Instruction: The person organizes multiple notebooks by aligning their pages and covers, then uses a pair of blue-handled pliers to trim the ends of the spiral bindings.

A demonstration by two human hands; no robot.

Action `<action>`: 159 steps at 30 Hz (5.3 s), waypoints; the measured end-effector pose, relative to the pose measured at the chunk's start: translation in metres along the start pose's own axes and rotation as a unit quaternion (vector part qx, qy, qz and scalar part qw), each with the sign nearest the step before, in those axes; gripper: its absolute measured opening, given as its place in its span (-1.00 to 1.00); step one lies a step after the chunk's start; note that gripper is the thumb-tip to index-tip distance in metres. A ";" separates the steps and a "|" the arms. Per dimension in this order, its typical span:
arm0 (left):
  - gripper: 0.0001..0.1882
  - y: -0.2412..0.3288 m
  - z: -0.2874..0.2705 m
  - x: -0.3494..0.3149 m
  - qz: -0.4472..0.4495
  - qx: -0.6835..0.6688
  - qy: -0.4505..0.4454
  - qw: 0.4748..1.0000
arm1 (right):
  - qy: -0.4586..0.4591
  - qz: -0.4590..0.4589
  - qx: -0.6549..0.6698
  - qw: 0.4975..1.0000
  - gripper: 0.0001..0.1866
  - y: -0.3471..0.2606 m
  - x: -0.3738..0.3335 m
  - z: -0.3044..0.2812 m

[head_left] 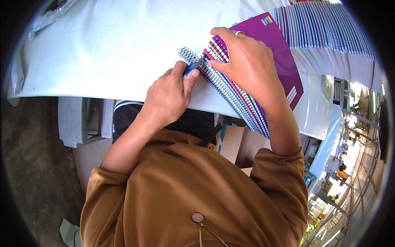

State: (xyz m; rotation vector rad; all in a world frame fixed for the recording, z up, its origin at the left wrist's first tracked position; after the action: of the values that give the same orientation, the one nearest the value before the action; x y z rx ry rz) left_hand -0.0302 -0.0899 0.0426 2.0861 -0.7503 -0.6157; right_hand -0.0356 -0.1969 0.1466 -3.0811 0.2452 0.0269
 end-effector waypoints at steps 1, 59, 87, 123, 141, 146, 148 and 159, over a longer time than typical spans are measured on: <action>-0.47 0.003 -0.003 0.000 0.005 0.065 0.011 0.998 | 0.001 0.001 0.000 1.000 -0.46 0.001 -0.001 0.001; -0.46 -0.002 0.086 -0.023 -0.232 -0.735 -0.226 0.596 | -0.404 -0.073 0.080 0.908 -0.69 -0.032 0.075 0.111; -0.48 -0.008 0.074 -0.024 -0.209 -0.623 -0.206 0.725 | -0.358 -0.060 -0.020 0.931 -0.64 -0.039 0.072 0.115; -0.50 -0.016 0.088 -0.022 -0.227 -0.683 -0.191 0.667 | -0.352 -0.076 -0.064 0.931 -0.60 -0.046 0.089 0.143; -0.51 -0.007 0.088 -0.021 -0.193 -0.673 -0.181 0.690 | -0.493 -0.023 -0.136 0.859 -0.61 -0.032 0.115 0.224; -0.51 -0.009 0.081 -0.020 -0.194 -0.663 -0.177 0.701 | -0.474 -0.052 -0.143 0.867 -0.62 -0.044 0.119 0.215; -0.55 -0.007 0.085 -0.020 -0.191 -0.660 -0.172 0.706 | -0.514 -0.017 -0.148 0.845 -0.61 -0.035 0.117 0.227; -0.52 -0.003 0.086 -0.018 -0.167 -0.696 -0.207 0.667 | -0.491 -0.055 -0.166 0.853 -0.58 -0.039 0.121 0.222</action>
State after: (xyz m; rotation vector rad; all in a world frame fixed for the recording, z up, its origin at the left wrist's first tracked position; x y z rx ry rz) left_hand -0.0973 -0.1214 -0.0043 0.5841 0.0568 -1.3342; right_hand 0.0869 -0.1658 -0.0757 -2.8790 -0.0019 1.7132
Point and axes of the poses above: each hand's wrist, its own x-axis towards the middle knuckle, its own z-axis out of the palm, y = z × x, the point moved 10 cm from there along x, towards the middle knuckle, and after that the axes turned 3 degrees about z, right-handed, at the moved point
